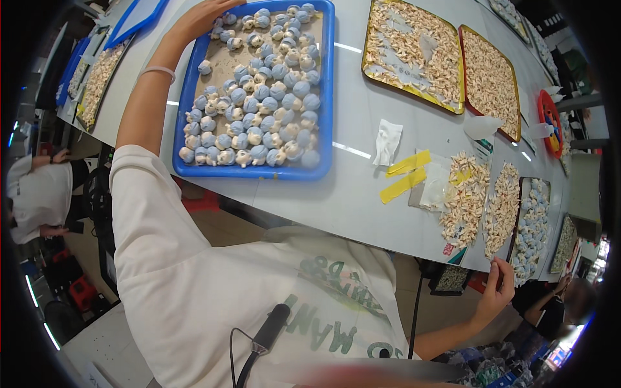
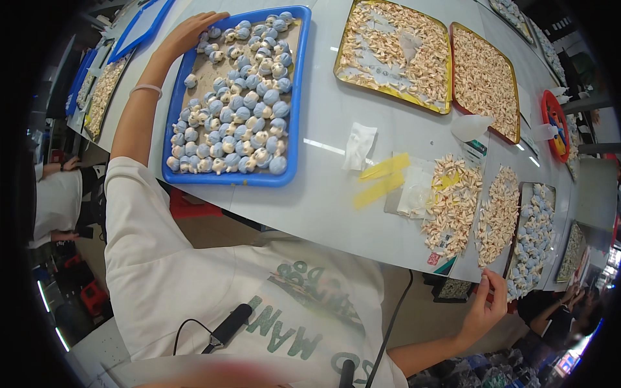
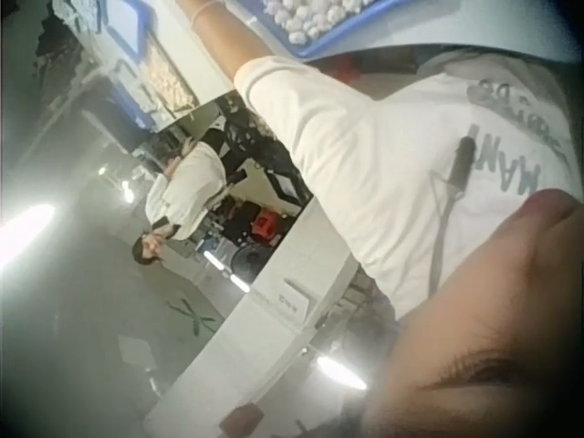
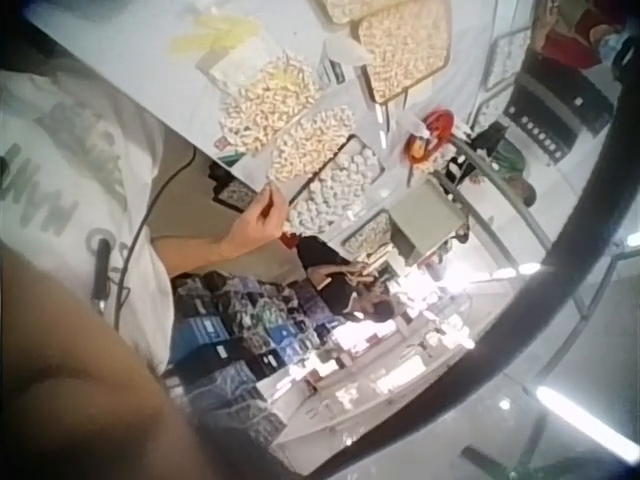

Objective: The person assembles a toy figurine head by applying adhesive from a bottle to the toy head, then attaching hair pieces to it by hand.

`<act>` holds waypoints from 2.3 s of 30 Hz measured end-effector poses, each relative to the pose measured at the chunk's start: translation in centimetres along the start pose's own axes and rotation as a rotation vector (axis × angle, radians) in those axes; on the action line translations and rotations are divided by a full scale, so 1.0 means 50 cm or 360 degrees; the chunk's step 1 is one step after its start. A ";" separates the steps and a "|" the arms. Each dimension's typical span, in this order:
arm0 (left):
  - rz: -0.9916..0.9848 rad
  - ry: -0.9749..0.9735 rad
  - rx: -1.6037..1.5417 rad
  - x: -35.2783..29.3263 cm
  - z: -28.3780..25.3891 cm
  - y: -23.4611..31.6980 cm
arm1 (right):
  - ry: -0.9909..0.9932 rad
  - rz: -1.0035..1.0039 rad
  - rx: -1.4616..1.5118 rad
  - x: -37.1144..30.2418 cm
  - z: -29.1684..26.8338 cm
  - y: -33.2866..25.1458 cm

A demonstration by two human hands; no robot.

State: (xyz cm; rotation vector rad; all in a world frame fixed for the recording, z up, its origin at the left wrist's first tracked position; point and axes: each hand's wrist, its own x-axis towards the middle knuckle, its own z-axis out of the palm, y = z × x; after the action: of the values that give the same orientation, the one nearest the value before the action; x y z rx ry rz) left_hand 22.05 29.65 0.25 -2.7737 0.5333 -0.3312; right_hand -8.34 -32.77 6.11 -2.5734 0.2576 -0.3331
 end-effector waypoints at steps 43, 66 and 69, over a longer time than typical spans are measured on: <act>-0.0560 -0.0104 -0.0662 -0.291 -0.207 0.416 | -0.0084 -0.0317 0.0122 0.022 0.034 0.050; -0.0747 0.0003 -0.0525 -0.268 -0.158 0.386 | -0.0072 -0.0286 0.0161 0.017 0.035 0.037; -0.0763 -0.0019 -0.0706 -0.283 -0.166 0.392 | -0.0071 -0.0285 0.0150 0.011 0.035 0.043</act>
State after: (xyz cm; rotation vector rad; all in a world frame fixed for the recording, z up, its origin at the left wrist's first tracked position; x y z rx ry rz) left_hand 0.64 15.79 -0.85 -3.3160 -0.0916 -0.3283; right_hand -7.59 -33.85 3.63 -2.5125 -0.0051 -0.3437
